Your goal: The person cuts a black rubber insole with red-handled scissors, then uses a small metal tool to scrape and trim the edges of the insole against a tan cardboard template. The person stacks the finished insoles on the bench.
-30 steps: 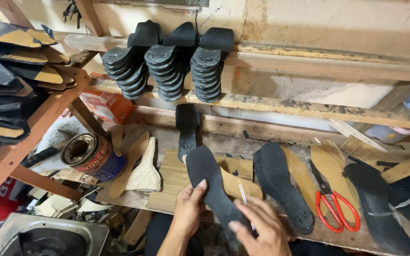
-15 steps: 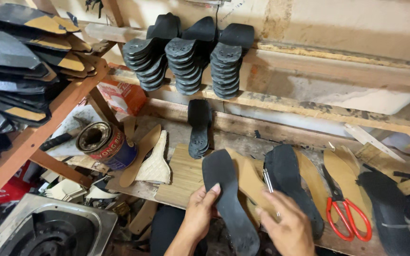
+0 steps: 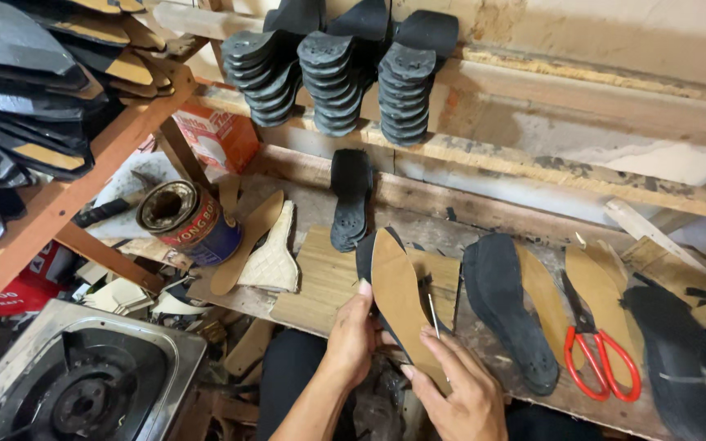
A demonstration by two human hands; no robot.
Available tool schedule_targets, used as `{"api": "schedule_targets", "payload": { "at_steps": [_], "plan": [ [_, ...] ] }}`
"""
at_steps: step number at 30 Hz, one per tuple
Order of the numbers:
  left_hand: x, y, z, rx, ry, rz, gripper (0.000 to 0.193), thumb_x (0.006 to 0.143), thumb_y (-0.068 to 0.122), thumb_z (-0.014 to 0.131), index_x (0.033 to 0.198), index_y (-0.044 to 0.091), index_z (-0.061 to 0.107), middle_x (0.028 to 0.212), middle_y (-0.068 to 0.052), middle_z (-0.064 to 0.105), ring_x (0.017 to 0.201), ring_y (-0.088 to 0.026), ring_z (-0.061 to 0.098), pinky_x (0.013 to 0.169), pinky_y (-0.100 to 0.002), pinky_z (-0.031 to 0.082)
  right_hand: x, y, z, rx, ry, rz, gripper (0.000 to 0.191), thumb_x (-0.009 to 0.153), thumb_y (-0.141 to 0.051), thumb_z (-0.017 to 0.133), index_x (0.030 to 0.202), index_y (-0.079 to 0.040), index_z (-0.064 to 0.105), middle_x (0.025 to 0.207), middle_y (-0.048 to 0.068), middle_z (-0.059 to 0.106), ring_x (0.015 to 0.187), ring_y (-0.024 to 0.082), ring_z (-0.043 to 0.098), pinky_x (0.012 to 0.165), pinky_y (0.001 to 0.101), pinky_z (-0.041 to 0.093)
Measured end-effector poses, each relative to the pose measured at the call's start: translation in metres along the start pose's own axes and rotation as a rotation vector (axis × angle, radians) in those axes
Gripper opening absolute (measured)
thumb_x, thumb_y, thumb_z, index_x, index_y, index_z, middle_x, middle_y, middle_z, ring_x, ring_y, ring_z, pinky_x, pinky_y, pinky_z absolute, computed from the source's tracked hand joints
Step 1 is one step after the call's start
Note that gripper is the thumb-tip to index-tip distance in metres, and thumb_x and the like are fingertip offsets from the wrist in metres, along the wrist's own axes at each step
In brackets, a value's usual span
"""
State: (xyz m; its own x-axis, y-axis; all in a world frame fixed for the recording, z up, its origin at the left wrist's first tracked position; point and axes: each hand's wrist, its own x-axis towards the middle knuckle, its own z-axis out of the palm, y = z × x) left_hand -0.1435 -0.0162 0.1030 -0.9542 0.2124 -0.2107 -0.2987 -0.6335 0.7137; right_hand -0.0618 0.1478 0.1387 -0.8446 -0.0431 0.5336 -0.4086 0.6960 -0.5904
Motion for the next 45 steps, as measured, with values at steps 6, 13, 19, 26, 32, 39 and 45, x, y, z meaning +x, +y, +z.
{"api": "schedule_targets", "payload": {
  "at_steps": [6,13,19,26,32,39,45],
  "plan": [
    [-0.002,-0.012,-0.004,0.2,-0.017,0.139,0.036,0.101,0.026,0.06,0.124,-0.002,0.064,0.106,-0.009,0.076,0.087,-0.015,0.072,0.072,-0.031,0.06,-0.009,0.004,0.004,-0.047,-0.031,-0.077,0.048,0.074,-0.015,0.082,0.117,0.001,0.069,0.121,0.019,0.071,0.115,0.033,0.069,0.096,0.039,0.054],
    [-0.004,-0.009,-0.014,0.178,0.081,0.12,0.021,0.099,0.017,0.061,0.115,0.003,0.065,0.092,-0.006,0.075,0.069,-0.012,0.07,0.056,-0.027,0.056,-0.036,0.048,0.003,0.601,-0.102,0.476,0.056,0.084,-0.014,0.075,0.134,0.003,0.059,0.126,0.013,0.071,0.115,0.021,0.068,0.096,0.0349,0.052],
    [-0.007,-0.01,-0.01,0.103,0.109,0.058,0.022,0.096,0.017,0.061,0.114,0.005,0.066,0.094,-0.005,0.075,0.073,-0.012,0.071,0.06,-0.031,0.059,-0.061,0.086,0.014,0.839,-0.154,0.755,0.05,0.086,-0.008,0.074,0.131,0.008,0.061,0.107,0.017,0.077,0.091,0.019,0.072,0.078,0.0356,0.059],
    [-0.003,-0.004,-0.017,0.09,0.098,0.1,0.023,0.093,0.014,0.069,0.107,-0.005,0.073,0.098,-0.011,0.078,0.081,-0.015,0.072,0.076,-0.03,0.057,-0.07,0.096,0.013,0.883,-0.116,0.736,0.048,0.081,0.003,0.077,0.126,0.011,0.063,0.108,0.019,0.078,0.096,0.02,0.074,0.084,0.035,0.059],
    [-0.002,-0.001,-0.014,0.134,0.115,0.119,0.022,0.09,0.011,0.072,0.106,-0.004,0.073,0.096,-0.011,0.078,0.081,-0.015,0.072,0.075,-0.03,0.058,-0.072,0.095,0.014,0.933,-0.177,0.716,0.051,0.079,0.005,0.077,0.127,0.01,0.061,0.108,0.02,0.078,0.097,0.022,0.075,0.086,0.0363,0.059],
    [-0.004,-0.004,-0.018,0.108,0.091,0.093,0.022,0.09,0.011,0.072,0.106,-0.004,0.073,0.096,-0.011,0.078,0.08,-0.015,0.073,0.074,-0.03,0.058,-0.073,0.095,0.009,0.913,-0.211,0.689,0.053,0.079,0.006,0.077,0.128,0.008,0.06,0.108,0.019,0.078,0.099,0.023,0.075,0.086,0.0365,0.059],
    [-0.003,-0.009,-0.023,0.131,0.097,0.085,0.022,0.091,0.013,0.072,0.105,-0.004,0.072,0.096,-0.011,0.078,0.079,-0.017,0.072,0.073,-0.032,0.058,-0.073,0.088,0.007,0.92,-0.207,0.728,0.052,0.078,0.007,0.077,0.128,0.008,0.061,0.11,0.017,0.076,0.099,0.02,0.074,0.085,0.0349,0.059]
  ]
}}
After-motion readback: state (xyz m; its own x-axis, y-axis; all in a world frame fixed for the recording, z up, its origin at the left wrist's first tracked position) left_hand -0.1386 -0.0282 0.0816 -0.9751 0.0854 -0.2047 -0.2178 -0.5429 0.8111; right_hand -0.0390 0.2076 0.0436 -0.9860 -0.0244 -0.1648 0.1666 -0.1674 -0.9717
